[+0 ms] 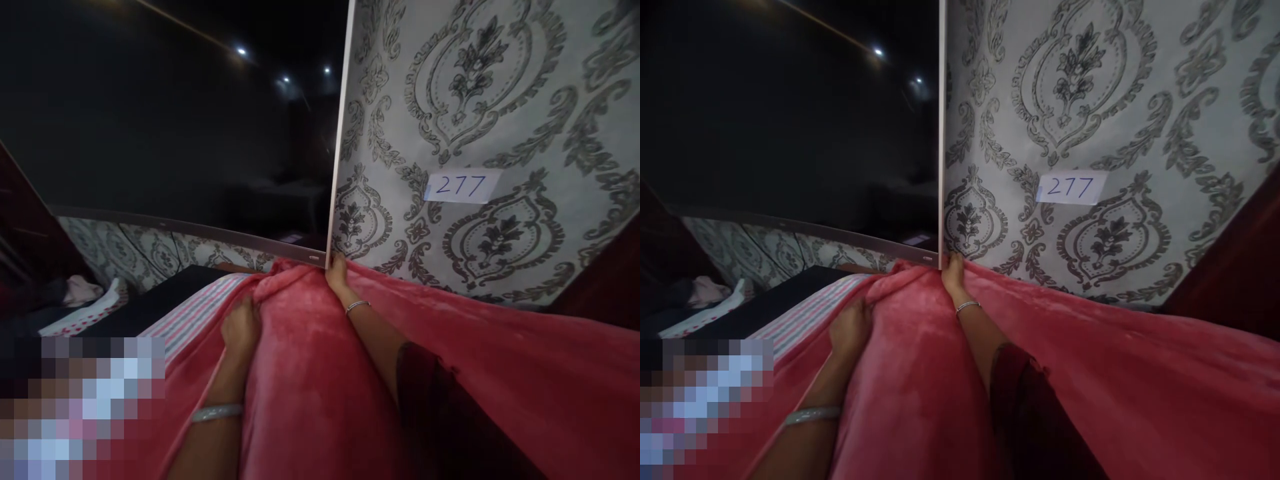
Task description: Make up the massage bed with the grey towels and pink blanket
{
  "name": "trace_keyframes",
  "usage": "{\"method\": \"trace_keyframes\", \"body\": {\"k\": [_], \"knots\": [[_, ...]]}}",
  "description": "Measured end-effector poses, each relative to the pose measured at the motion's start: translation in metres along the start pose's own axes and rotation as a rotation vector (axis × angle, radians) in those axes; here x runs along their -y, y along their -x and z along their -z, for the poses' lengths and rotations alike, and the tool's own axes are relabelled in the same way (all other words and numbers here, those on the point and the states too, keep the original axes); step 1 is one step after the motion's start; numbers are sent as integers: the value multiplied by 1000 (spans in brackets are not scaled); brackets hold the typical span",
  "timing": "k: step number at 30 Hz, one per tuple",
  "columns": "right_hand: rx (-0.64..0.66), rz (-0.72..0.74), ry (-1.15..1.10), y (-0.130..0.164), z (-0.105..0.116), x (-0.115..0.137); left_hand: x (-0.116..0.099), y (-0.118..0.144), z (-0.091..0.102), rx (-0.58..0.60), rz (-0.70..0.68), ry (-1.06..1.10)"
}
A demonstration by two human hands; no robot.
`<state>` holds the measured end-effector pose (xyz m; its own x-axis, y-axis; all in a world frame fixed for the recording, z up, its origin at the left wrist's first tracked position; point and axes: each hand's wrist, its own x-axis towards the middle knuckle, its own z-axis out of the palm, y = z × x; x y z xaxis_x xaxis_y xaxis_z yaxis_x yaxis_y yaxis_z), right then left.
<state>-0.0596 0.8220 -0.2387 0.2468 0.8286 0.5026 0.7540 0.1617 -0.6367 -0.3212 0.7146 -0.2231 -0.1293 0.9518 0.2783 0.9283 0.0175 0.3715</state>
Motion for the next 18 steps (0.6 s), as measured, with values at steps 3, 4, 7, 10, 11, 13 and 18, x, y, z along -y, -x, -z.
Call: {"method": "trace_keyframes", "body": {"k": [3, 4, 7, 10, 11, 13, 18], "knots": [[61, -15, -7, 17, -12, 0, 13, -5, -14, 60, 47, -34], [91, -11, -12, 22, -12, 0, 14, -7, -17, 68, 55, -44], [183, 21, -30, 33, -4, 0, 15, -10, -23, 88, 77, -61], [250, 69, -53, 55, 21, 3, 12, -10, -21, 110, 87, -52], [267, 83, -54, 70, 34, 3, 11, -10, -20, 116, 86, -47], [309, 116, -33, 115, 66, 3, 9, -7, -17, 133, 77, -36], [547, 182, 102, 291, 178, 1, 1, 2, -5, 145, 66, 31]]}}
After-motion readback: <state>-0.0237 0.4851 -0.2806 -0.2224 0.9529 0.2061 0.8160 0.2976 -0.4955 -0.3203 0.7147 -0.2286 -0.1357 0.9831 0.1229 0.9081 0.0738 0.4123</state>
